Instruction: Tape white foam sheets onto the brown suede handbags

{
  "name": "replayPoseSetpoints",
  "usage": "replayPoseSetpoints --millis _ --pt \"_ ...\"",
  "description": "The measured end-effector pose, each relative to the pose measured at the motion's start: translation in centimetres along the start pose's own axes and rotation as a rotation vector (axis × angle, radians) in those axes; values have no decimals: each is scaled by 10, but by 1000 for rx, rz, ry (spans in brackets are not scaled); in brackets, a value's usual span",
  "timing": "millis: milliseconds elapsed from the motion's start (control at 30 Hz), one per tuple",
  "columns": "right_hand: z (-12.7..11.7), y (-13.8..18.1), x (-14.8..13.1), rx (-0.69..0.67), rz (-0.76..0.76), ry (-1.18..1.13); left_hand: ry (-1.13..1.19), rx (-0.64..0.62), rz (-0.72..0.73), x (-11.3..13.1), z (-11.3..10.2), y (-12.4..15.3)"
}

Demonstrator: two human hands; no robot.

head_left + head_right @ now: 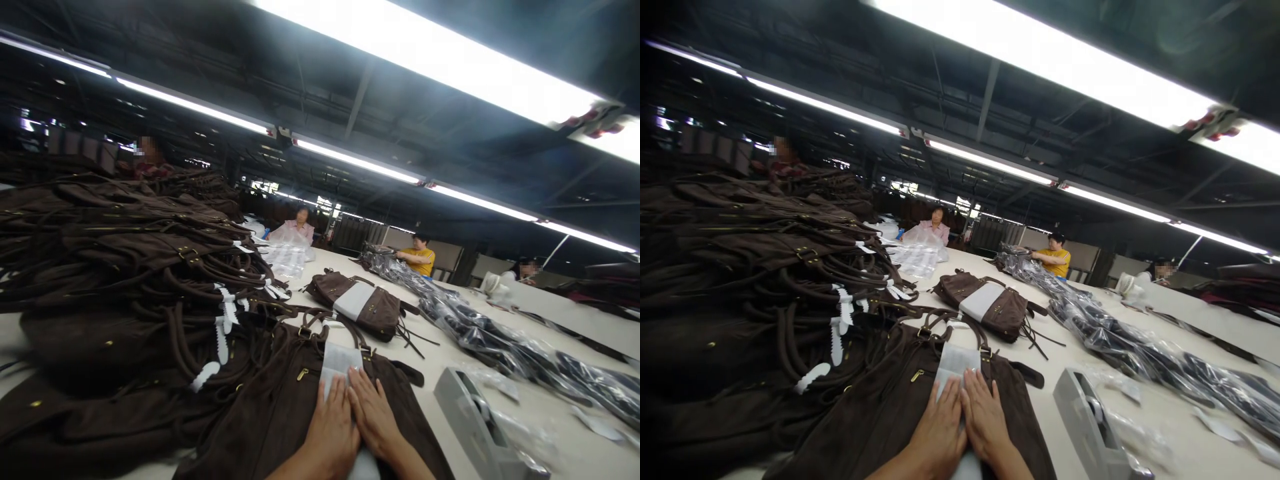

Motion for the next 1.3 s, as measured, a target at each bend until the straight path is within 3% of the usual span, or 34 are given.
replayPoseSetpoints --millis 233,300,367,433,533,633,733,833,967,1100,1200,1300 --pt "-9 -50 9 -64 68 4 -67 87 -26 -9 9 1" --pt "-34 -62 23 6 136 24 -82 98 -22 -10 10 -1" --pt "-75 -63 45 155 211 6 -104 102 -9 -9 9 -3" --pt "-124 -49 79 325 311 -107 -153 92 -1 -6 7 -3" --pt "-190 2 147 528 547 -254 -270 59 28 -3 7 -2" --pt "-227 70 209 596 802 -253 -361 52 67 -7 11 -7" --pt "-229 123 242 566 974 -347 -409 49 110 -14 20 -14" --pt "-211 145 247 468 1034 -514 -437 50 134 -18 25 -16" --pt "-186 141 242 298 1070 -660 -450 36 117 -20 25 -15" --pt "-176 127 246 200 1127 -643 -432 28 118 -22 25 -16" --pt "-176 118 249 216 1154 -589 -401 56 128 -24 25 -16" --pt "-184 113 243 344 1110 -541 -398 71 185 -25 25 -16"
Point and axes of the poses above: each hand's wrist, its own y-axis away from the middle knuckle, its own z-axis out of the palm, x = y × z, the point moved 6 cm from there along -y, towards the middle knuckle, and after that the axes turned 15 degrees about x, right-handed, at the moved point
